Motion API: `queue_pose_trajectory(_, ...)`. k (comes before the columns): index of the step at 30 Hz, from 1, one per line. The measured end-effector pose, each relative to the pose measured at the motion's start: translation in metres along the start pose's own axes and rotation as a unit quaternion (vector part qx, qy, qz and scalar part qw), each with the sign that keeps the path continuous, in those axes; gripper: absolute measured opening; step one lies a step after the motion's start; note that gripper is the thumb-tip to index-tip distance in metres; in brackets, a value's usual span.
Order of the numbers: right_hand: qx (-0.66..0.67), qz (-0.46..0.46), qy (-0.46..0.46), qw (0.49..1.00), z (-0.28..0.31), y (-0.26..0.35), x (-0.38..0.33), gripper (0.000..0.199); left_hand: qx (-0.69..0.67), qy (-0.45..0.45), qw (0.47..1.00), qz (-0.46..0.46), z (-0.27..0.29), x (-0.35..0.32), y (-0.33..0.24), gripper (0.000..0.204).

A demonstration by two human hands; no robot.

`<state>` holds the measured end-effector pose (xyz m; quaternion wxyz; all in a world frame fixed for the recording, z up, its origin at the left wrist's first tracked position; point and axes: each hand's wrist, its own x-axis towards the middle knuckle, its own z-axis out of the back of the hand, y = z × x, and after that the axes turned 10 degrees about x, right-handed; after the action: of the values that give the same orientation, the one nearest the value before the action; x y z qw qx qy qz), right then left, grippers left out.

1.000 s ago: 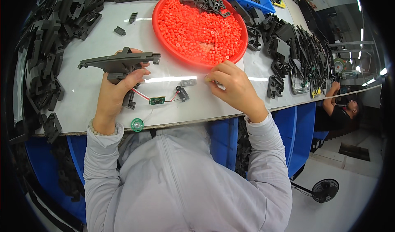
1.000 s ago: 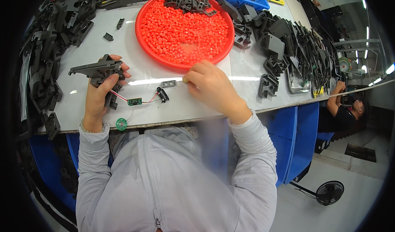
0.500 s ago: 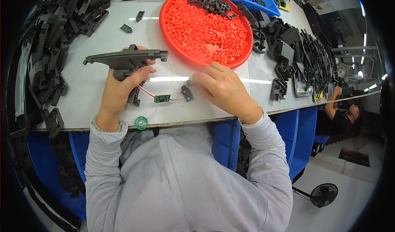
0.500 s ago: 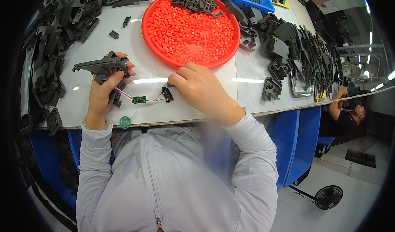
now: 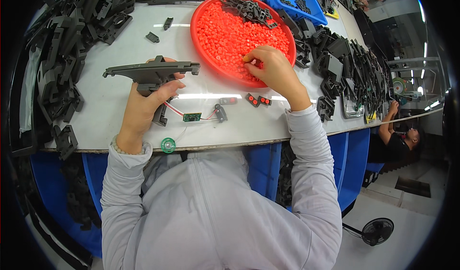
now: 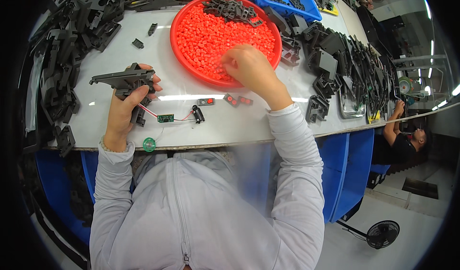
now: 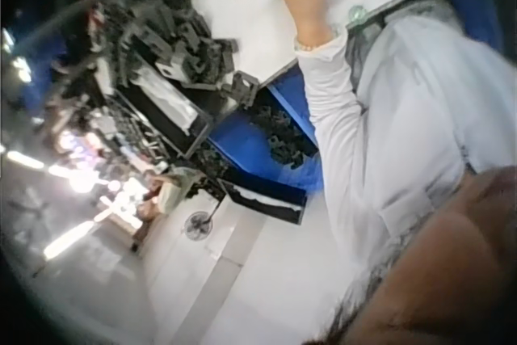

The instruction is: The person places an assembled plastic housing into a box, then takes new plastic casing parts, electronic wiring assemblies, and red plastic pins from trays on the table. The person fits the circuit boards, speakers, and red pins into the plastic housings and presses the casing halves together by hand.

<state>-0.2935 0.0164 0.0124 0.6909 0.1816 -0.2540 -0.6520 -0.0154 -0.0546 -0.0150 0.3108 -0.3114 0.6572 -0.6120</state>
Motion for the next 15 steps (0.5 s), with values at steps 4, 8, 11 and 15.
queue_pose_trajectory(4,-0.021,0.009,0.011,1.0,-0.004,-0.002,0.008,0.012,-0.026,-0.015,1.0,0.006,-0.002,-0.001,-0.002,0.035)
queue_pose_trajectory(8,-0.061,0.052,0.0,0.997,-0.008,-0.004,0.013,0.01,-0.025,-0.013,1.0,0.003,-0.003,-0.001,-0.003,0.034)
queue_pose_trajectory(11,-0.068,0.067,-0.004,0.995,-0.009,-0.006,0.015,0.01,-0.034,-0.019,0.999,0.012,-0.003,-0.001,-0.005,0.033)
queue_pose_trajectory(15,0.031,0.015,-0.078,0.996,-0.002,0.014,0.003,0.008,-0.028,-0.018,0.999,0.007,-0.001,-0.001,-0.005,0.033)
